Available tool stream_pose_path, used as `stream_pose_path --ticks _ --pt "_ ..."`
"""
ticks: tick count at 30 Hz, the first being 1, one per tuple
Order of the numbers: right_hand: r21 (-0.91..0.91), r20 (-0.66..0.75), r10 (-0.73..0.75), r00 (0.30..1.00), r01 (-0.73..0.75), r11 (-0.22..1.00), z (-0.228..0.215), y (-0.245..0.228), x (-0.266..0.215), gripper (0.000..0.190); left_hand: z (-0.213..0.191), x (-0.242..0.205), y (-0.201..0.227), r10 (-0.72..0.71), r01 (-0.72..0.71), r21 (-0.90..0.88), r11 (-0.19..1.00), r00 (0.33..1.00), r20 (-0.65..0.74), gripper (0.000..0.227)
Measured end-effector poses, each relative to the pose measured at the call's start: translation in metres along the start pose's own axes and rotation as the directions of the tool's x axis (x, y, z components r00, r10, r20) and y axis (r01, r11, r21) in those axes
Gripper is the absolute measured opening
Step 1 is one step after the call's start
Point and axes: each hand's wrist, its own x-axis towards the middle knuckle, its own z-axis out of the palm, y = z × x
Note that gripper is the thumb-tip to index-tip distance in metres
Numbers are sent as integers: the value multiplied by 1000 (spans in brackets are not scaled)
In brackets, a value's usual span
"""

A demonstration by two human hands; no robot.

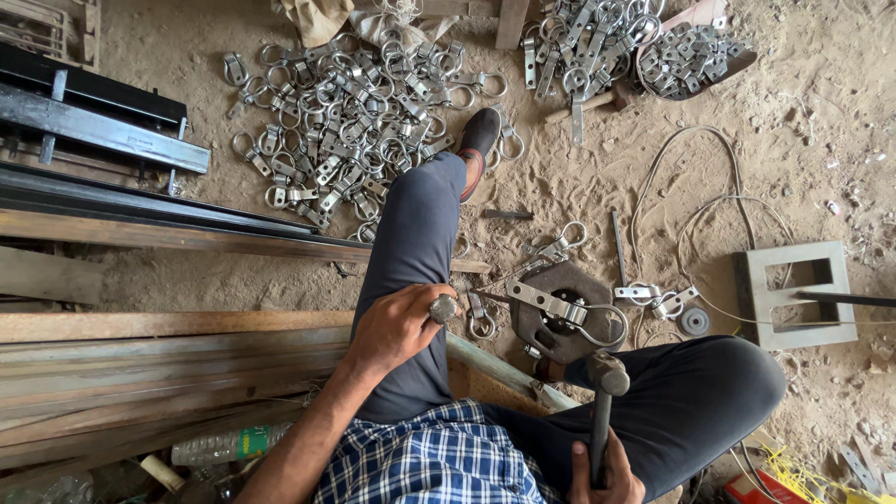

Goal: The person sits on the ground and uses a hammer to strike a metal part held in a vise. They repeatedly adjust the metal part and strike it with the hammer, working on a pile of similar metal hardware.

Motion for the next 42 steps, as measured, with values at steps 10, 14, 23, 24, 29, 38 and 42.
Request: stream_pose_path --ticks 10,14,23,24,29,38,42 --pt "4 41 115 992 -116 993 -13 -23 -5 47 -8 6 7 14 -14 20 1000 1000 -12 28" --pt "-59 7 235 972 -234 970 -28 -53 -20 44 -11 17 17 -163 159 55 986 984 72 31" --pt "106 -126 362 924 -350 931 -42 -56 -89 47 41 30 43 -263 345 -873 346 928 263 24" --pt "133 -146 358 922 -341 931 -40 -52 -94 47 50 32 41 -270 363 -883 297 919 287 23" --pt "287 -169 529 832 -472 834 -39 -34 -119 45 72 46 26 -210 340 -777 529 940 268 22" --pt "331 -155 513 844 -445 832 -42 -27 -118 46 91 58 28 -251 309 -623 718 951 182 21" --pt "280 -99 534 840 -491 825 -46 -29 -113 47 87 61 31 -255 322 -512 796 946 200 21"
